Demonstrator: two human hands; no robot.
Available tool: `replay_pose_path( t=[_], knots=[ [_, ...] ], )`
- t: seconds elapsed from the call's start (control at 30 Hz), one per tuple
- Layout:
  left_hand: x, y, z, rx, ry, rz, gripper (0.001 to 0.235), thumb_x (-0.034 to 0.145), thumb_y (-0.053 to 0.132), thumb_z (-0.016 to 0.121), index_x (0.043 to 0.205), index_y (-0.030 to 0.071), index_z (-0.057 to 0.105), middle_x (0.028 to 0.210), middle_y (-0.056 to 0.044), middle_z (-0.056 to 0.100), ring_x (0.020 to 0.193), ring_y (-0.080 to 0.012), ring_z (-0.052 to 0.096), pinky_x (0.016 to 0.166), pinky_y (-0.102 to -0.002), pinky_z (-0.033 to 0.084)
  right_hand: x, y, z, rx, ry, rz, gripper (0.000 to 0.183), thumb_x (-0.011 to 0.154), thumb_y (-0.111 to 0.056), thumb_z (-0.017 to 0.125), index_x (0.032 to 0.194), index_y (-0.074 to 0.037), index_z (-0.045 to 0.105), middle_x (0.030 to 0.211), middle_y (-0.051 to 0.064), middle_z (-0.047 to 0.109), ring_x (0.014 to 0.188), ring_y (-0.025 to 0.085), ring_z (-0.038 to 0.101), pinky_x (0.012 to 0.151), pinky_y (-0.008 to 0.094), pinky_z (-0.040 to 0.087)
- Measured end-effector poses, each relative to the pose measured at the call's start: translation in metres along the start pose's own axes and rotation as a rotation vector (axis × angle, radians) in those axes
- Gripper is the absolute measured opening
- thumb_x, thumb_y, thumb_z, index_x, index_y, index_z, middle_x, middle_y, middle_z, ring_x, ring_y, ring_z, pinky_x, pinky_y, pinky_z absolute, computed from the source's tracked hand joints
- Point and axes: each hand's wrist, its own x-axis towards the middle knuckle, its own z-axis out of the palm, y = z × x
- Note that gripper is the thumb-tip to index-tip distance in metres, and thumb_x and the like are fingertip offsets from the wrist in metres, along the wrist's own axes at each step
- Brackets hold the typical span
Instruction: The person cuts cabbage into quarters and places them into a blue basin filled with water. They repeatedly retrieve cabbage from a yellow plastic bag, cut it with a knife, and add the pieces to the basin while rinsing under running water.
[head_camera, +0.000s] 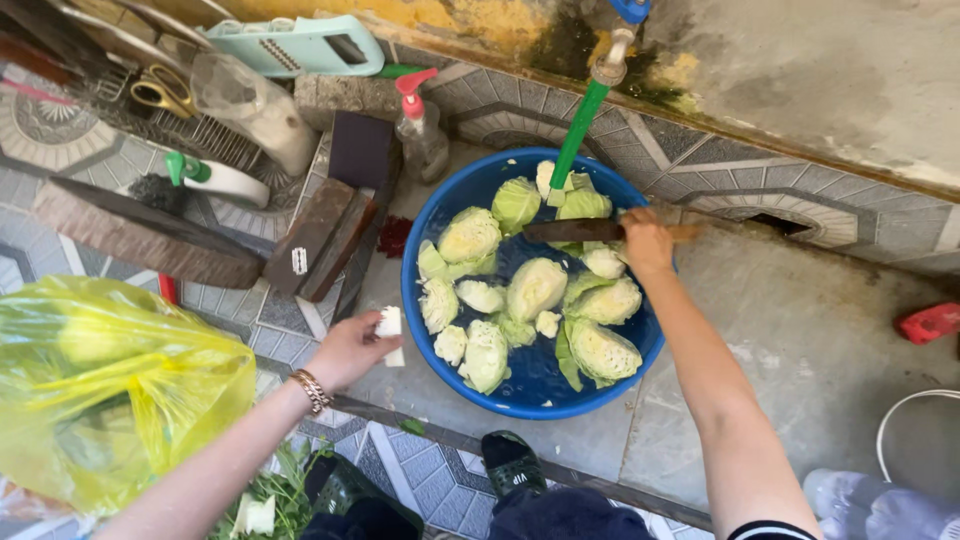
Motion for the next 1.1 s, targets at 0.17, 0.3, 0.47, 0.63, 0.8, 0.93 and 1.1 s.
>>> replay_pose_path(
  t=[0.17, 0.3, 0.47, 0.63, 0.8, 0.93, 1.1],
  knots=[
    [-0.021, 0.008, -0.022, 0.099, 0.045, 0.07, 0.053, 0.083, 0.04, 0.077, 0.117, 0.001, 0.069, 0.091, -0.013, 0.077, 0.079, -0.0201, 0.073, 0.074, -0.033, 0.057, -0.012, -0.067, 0.01, 0.226, -0.304, 0.176, 0.043, 0.084, -0.01, 0.071, 0.125, -0.021, 0.076, 0.114, 0.017, 0.075, 0.101, 0.034, 0.073, 0.094, 0.042, 0.058],
    [-0.053, 0.023, -0.027, -0.095, 0.093, 0.127, 0.06, 0.081, 0.038, 0.076, 0.127, 0.002, 0.06, 0.088, -0.011, 0.077, 0.078, -0.019, 0.074, 0.071, -0.033, 0.057, -0.009, -0.147, -0.031, 0.541, -0.129, -0.271, 0.044, 0.076, -0.009, 0.077, 0.119, -0.013, 0.077, 0.12, 0.025, 0.069, 0.106, 0.038, 0.069, 0.083, 0.042, 0.056],
    [-0.124, -0.018, -0.04, -0.324, 0.182, 0.2, 0.045, 0.081, 0.031, 0.083, 0.111, 0.003, 0.065, 0.09, -0.006, 0.077, 0.079, -0.0103, 0.069, 0.072, -0.026, 0.054, 0.01, -0.208, -0.13, 0.411, -0.354, -0.198, 0.036, 0.087, -0.023, 0.075, 0.122, -0.015, 0.074, 0.101, 0.012, 0.078, 0.092, 0.028, 0.074, 0.083, 0.041, 0.056],
    [-0.221, -0.161, -0.029, -0.519, 0.437, 0.135, 0.036, 0.086, 0.027, 0.083, 0.109, 0.004, 0.065, 0.088, -0.006, 0.073, 0.076, -0.009, 0.063, 0.067, -0.026, 0.052, 0.016, -0.251, -0.227, 0.287, -0.528, -0.445, 0.043, 0.082, -0.011, 0.068, 0.125, -0.012, 0.072, 0.104, 0.011, 0.079, 0.093, 0.027, 0.075, 0.084, 0.04, 0.057],
    [-0.291, -0.309, 0.004, -0.481, 0.634, -0.19, 0.049, 0.085, 0.036, 0.082, 0.119, 0.003, 0.069, 0.096, -0.007, 0.079, 0.08, -0.01, 0.07, 0.073, -0.027, 0.055, 0.014, -0.343, -0.302, -0.13, -0.486, -0.602, 0.04, 0.091, -0.043, 0.07, 0.127, -0.025, 0.074, 0.106, 0.009, 0.079, 0.101, 0.033, 0.073, 0.087, 0.046, 0.059],
    [-0.303, -0.391, 0.045, -0.48, 0.532, -0.257, 0.062, 0.089, 0.042, 0.078, 0.134, 0.002, 0.064, 0.113, -0.013, 0.075, 0.096, -0.0187, 0.071, 0.085, -0.033, 0.057, 0.001, -0.409, -0.326, -0.363, -0.528, -0.725, 0.039, 0.09, -0.049, 0.067, 0.125, -0.034, 0.073, 0.106, 0.004, 0.08, 0.103, 0.03, 0.074, 0.088, 0.045, 0.06],
    [-0.265, -0.42, 0.041, -0.133, 0.642, -0.17, 0.072, 0.084, 0.04, 0.085, 0.138, 0.001, 0.057, 0.135, -0.022, 0.062, 0.121, -0.0361, 0.06, 0.096, -0.041, 0.046, -0.002, -0.467, -0.29, -0.335, -0.5, -0.78, 0.038, 0.086, -0.046, 0.068, 0.122, -0.034, 0.073, 0.106, 0.005, 0.079, 0.101, 0.03, 0.074, 0.086, 0.046, 0.06]
  ],
)
